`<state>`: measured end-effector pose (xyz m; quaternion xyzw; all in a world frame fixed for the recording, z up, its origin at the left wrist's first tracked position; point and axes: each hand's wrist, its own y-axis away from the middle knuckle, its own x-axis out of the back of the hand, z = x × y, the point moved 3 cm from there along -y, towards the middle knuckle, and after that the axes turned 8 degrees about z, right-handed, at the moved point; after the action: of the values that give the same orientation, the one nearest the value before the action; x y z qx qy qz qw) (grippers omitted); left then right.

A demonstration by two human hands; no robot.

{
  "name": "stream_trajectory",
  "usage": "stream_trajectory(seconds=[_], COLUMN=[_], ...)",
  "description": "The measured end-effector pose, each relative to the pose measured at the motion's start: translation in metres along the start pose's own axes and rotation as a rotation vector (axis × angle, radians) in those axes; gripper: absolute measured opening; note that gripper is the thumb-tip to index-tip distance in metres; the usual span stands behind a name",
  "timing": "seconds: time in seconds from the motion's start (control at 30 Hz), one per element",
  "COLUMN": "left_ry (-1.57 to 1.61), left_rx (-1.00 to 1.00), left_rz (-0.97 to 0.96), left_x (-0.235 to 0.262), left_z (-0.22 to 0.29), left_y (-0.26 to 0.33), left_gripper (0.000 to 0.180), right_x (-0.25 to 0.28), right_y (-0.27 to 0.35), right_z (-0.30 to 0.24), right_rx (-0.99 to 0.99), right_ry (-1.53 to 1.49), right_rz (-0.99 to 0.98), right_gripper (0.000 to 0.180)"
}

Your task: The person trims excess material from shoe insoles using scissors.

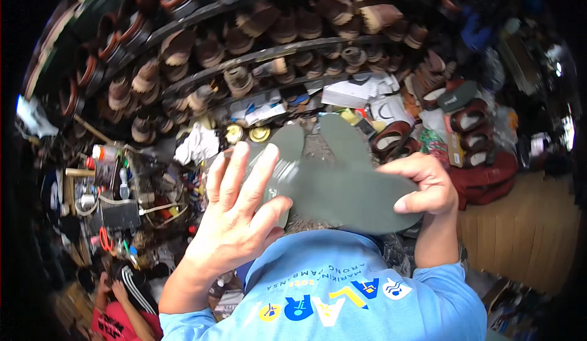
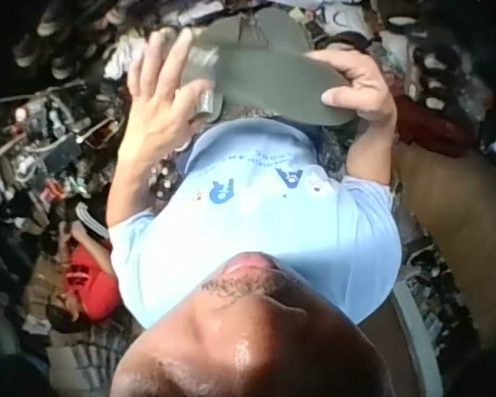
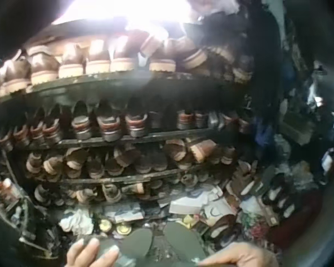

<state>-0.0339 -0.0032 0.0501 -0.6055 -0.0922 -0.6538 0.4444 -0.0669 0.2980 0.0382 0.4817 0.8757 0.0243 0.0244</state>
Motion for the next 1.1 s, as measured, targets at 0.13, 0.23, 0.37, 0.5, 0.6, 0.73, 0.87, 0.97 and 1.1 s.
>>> stream_trajectory(seconds=[0.13, 0.23, 0.37, 0.5, 0.6, 0.73, 0.87, 0.97, 1.1], left_ry=[0.315, 0.225, 0.058, -0.078, -0.008, 0.073, 0.368, 1.006, 1.441], left_rx=[-0.034, 0.273, 0.710, 0.766, 0.813, 0.926, 1.107, 1.210, 1.145], left_rz=[-0.058, 0.061, 0.145, 0.071, 0.041, 0.016, 0.241, 0.401, 0.400], left_x=[-0.025, -0.048, -0.090, -0.097, -0.092, -0.069, -0.056, -0.054, -0.071], left_z=[-0.022, -0.033, -0.045, -0.032, -0.031, -0.033, -0.038, -0.033, -0.016], left_y=[0.004, 0.033, 0.093, 0.117, 0.121, 0.119, 0.127, 0.117, 0.074], left_gripper=[0.053, 0.052, 0.043, 0.040, 0.040, 0.040, 0.038, 0.051, 0.064], right_x=[-0.010, 0.018, 0.013, 0.003, 0.010, -0.006, -0.036, -0.044, -0.045], right_y=[-0.007, -0.009, 0.009, 0.008, -0.004, -0.001, 0.012, 0.023, 0.039], right_z=[0.031, 0.093, 0.115, 0.122, 0.132, 0.139, 0.142, 0.138, 0.126], right_rx=[-0.222, -0.040, -0.192, -0.138, -0.277, -0.305, -0.239, -0.251, -0.265], right_ry=[-0.510, -0.503, 0.918, 1.106, 1.061, 0.956, 1.030, 1.036, 1.056], right_rz=[-0.051, 0.257, 0.149, 0.128, 0.109, 0.321, 0.543, 0.607, 0.696], right_gripper=[0.063, 0.059, 0.079, 0.071, 0.063, 0.057, 0.059, 0.060, 0.066])
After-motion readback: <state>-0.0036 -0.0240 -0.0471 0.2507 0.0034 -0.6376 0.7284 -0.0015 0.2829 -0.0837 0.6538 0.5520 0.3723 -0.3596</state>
